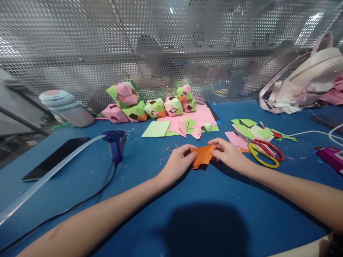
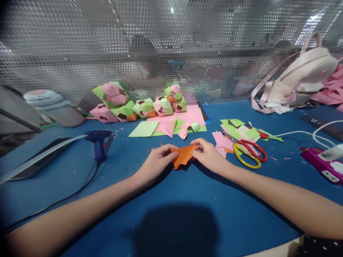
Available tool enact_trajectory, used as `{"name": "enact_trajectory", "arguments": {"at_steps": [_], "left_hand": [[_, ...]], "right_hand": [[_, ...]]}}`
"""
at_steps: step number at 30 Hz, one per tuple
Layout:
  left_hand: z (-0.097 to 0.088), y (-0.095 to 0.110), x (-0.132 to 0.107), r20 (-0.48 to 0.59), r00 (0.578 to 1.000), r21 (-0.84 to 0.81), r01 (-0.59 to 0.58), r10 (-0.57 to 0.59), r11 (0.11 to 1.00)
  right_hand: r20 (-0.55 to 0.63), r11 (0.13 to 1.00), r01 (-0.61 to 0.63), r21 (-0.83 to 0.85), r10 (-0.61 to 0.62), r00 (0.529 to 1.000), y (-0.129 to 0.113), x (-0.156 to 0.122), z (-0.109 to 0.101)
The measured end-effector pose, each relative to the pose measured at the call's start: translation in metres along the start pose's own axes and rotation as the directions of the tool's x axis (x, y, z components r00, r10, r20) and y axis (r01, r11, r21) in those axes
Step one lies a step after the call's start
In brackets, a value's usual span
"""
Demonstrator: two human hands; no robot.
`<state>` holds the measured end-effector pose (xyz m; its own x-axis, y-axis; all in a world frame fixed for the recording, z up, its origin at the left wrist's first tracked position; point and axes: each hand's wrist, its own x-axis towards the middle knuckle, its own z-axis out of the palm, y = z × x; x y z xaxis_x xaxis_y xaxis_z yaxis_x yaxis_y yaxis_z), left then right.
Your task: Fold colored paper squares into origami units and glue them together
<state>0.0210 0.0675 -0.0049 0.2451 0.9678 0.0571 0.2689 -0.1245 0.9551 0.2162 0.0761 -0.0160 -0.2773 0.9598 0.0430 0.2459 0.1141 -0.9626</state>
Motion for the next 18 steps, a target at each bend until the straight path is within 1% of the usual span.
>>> {"name": "enact_trajectory", "arguments": {"at_steps": [2, 4, 7, 11, 15, 18], "left_hand": [[0.004, 0.001, -0.001, 0.018, 0.997, -0.143, 0.077, -0.075, 0.987], [0.006, 0.002, -0.002, 0.022, 0.994, -0.231, 0.111, -0.109, 0.967], [0.004, 0.002, -0.001, 0.011, 0.992, -0.282, 0.124, -0.126, 0.951], [-0.002, -0.005, 0.004, -0.02, 0.994, -0.358, 0.093, -0.107, 0.929], [-0.005, -0.011, 0.006, -0.082, 0.992, -0.347, 0.061, -0.095, 0.936], [-0.005, -0.008, 0.002, -0.12, 0.991, -0.259, 0.023, -0.055, 0.965]], "right_hand": [[0.003, 1.0, 0.023, -0.004, -0.023, 1.0, 0.001, 0.0, 0.0], [0.004, 0.996, 0.054, -0.066, -0.054, 0.999, 0.002, 0.002, -0.002], [0.017, 0.99, 0.065, -0.122, -0.064, 0.998, 0.005, 0.006, -0.007], [-0.014, 0.997, 0.033, -0.074, -0.035, 0.999, 0.009, 0.01, -0.012], [-0.053, 0.999, -0.001, -0.039, -0.001, 0.999, 0.01, 0.008, -0.01], [-0.06, 1.0, -0.016, -0.014, 0.016, 0.998, 0.008, 0.005, -0.009]]}}
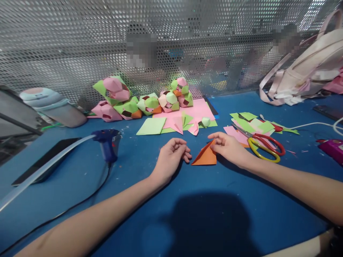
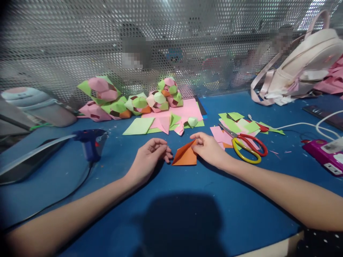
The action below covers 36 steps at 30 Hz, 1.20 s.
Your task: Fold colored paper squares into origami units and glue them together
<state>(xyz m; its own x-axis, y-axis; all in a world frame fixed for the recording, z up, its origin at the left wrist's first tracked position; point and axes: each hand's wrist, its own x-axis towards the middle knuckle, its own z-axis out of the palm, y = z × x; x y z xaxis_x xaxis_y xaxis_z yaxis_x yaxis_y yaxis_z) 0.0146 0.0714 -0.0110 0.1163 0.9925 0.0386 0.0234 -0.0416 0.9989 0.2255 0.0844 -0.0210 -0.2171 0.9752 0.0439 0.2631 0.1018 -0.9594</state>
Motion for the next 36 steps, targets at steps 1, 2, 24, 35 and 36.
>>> {"name": "enact_trajectory", "arguments": {"at_steps": [1, 2, 24, 35, 36], "left_hand": [[0.001, 0.002, -0.003, 0.004, 1.0, 0.044, -0.027, 0.027, 0.999], [0.002, 0.004, -0.005, 0.024, 0.998, 0.084, -0.057, 0.055, 0.995], [-0.001, -0.006, 0.001, 0.086, 0.976, 0.454, -0.216, 0.199, 0.864], [-0.024, -0.004, 0.013, 0.179, 0.974, 0.672, -0.223, 0.138, 0.706], [-0.025, -0.003, 0.013, 0.172, 0.976, 0.647, -0.212, 0.131, 0.733]], "right_hand": [[-0.002, 1.0, -0.003, 0.015, 0.003, 1.0, 0.0, -0.001, 0.0], [-0.006, 1.0, -0.005, 0.027, 0.006, 1.0, -0.001, -0.001, 0.0], [0.145, 0.854, 0.317, -0.412, -0.282, 0.948, 0.0, -0.02, 0.011], [-0.094, 0.926, 0.22, -0.308, -0.26, 0.961, 0.014, -0.001, -0.011], [-0.152, 0.949, 0.196, -0.246, -0.238, 0.959, 0.012, 0.001, -0.013]]}}
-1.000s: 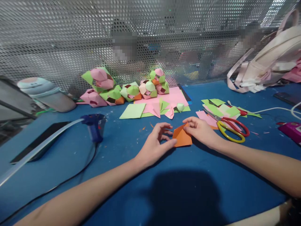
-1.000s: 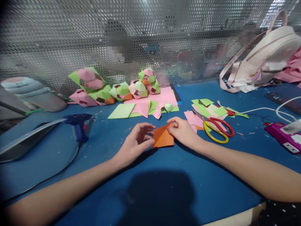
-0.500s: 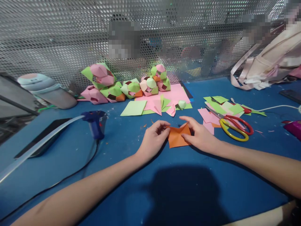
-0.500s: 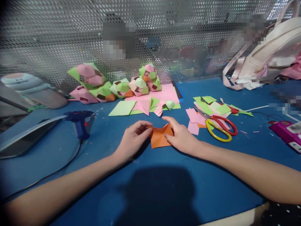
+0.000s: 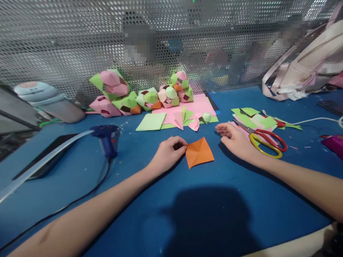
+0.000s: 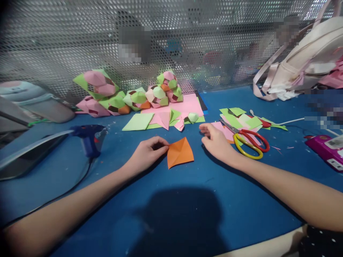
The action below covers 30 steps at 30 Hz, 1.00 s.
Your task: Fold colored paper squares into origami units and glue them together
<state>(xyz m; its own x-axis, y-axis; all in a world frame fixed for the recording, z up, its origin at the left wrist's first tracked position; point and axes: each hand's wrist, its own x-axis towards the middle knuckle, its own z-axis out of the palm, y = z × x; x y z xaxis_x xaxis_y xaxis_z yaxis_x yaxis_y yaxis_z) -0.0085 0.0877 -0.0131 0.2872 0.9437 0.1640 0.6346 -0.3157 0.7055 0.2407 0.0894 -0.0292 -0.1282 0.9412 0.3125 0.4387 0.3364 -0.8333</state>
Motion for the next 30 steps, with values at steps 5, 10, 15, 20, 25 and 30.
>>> {"name": "enact_trajectory", "arguments": {"at_steps": [5, 10, 15, 20, 25, 30], "left_hand": [[-0.001, 0.017, -0.015, -0.009, 0.99, -0.232, -0.141, 0.142, 0.963], [0.002, 0.053, -0.048, 0.129, 0.861, -0.427, -0.399, 0.492, 0.811], [0.007, 0.076, -0.069, 0.185, 0.775, -0.525, -0.443, 0.605, 0.727], [0.011, 0.079, -0.083, 0.192, 0.721, -0.579, -0.464, 0.666, 0.67], [0.011, 0.076, -0.087, 0.217, 0.703, -0.561, -0.479, 0.678, 0.676], [0.011, 0.072, -0.087, 0.206, 0.691, -0.555, -0.501, 0.693, 0.664]], "right_hand": [[0.273, 0.769, -0.33, 0.547, 0.209, 0.939, -0.014, 0.003, 0.004], [0.138, 0.724, -0.357, 0.591, 0.345, 0.928, -0.008, 0.01, 0.0], [0.153, 0.994, 0.102, 0.049, -0.108, 0.982, -0.033, 0.003, 0.024], [0.651, 0.726, 0.68, -0.1, -0.469, 0.597, -0.072, 0.008, 0.125], [0.719, 0.76, 0.61, -0.223, -0.294, 0.629, -0.067, 0.051, 0.168], [0.593, 0.763, 0.479, -0.435, -0.158, 0.79, -0.034, 0.029, 0.092]]}}
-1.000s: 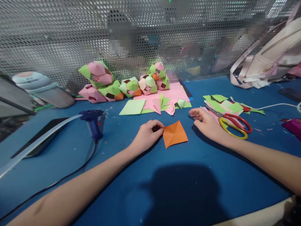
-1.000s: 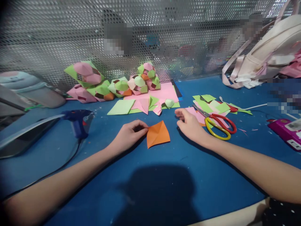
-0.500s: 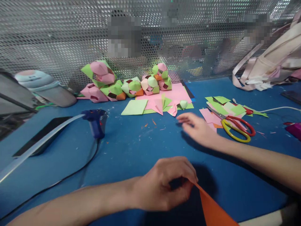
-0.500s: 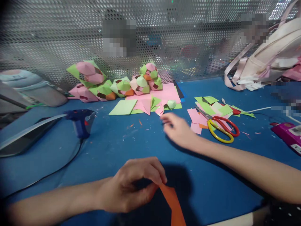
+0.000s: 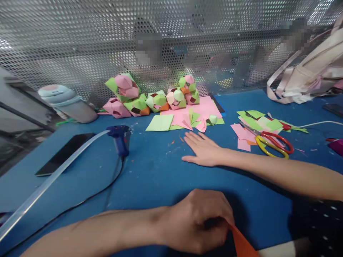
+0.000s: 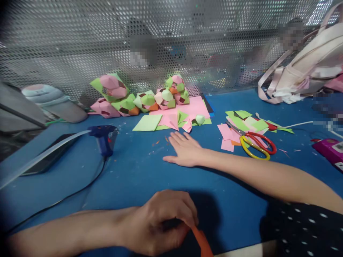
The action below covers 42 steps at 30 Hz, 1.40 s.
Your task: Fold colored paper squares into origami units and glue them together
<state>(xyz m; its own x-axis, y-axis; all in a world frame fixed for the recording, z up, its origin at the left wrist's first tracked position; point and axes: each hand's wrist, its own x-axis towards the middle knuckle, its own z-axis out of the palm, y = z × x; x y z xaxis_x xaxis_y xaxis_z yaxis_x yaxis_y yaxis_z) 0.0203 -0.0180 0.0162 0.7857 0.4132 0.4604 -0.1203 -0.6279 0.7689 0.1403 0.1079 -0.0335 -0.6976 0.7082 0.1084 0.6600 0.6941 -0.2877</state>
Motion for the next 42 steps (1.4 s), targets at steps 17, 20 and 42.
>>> {"name": "enact_trajectory", "arguments": {"at_steps": [17, 20, 42], "left_hand": [[0.01, 0.011, 0.002, 0.03, 1.0, -0.011, 0.004, -0.004, 1.0], [0.008, 0.009, 0.002, 0.002, 0.999, -0.012, 0.047, -0.047, 0.999], [0.013, 0.017, -0.006, -0.053, 0.999, -0.037, 0.006, -0.008, 0.999]], "right_hand": [[0.028, 0.954, 0.297, -0.051, -0.296, 0.955, -0.028, -0.071, 0.005], [-0.023, 0.999, 0.003, -0.054, -0.005, 1.0, 0.022, -0.078, -0.012], [0.031, 0.991, 0.128, 0.037, -0.129, 0.991, -0.021, 0.024, 0.007]]}}
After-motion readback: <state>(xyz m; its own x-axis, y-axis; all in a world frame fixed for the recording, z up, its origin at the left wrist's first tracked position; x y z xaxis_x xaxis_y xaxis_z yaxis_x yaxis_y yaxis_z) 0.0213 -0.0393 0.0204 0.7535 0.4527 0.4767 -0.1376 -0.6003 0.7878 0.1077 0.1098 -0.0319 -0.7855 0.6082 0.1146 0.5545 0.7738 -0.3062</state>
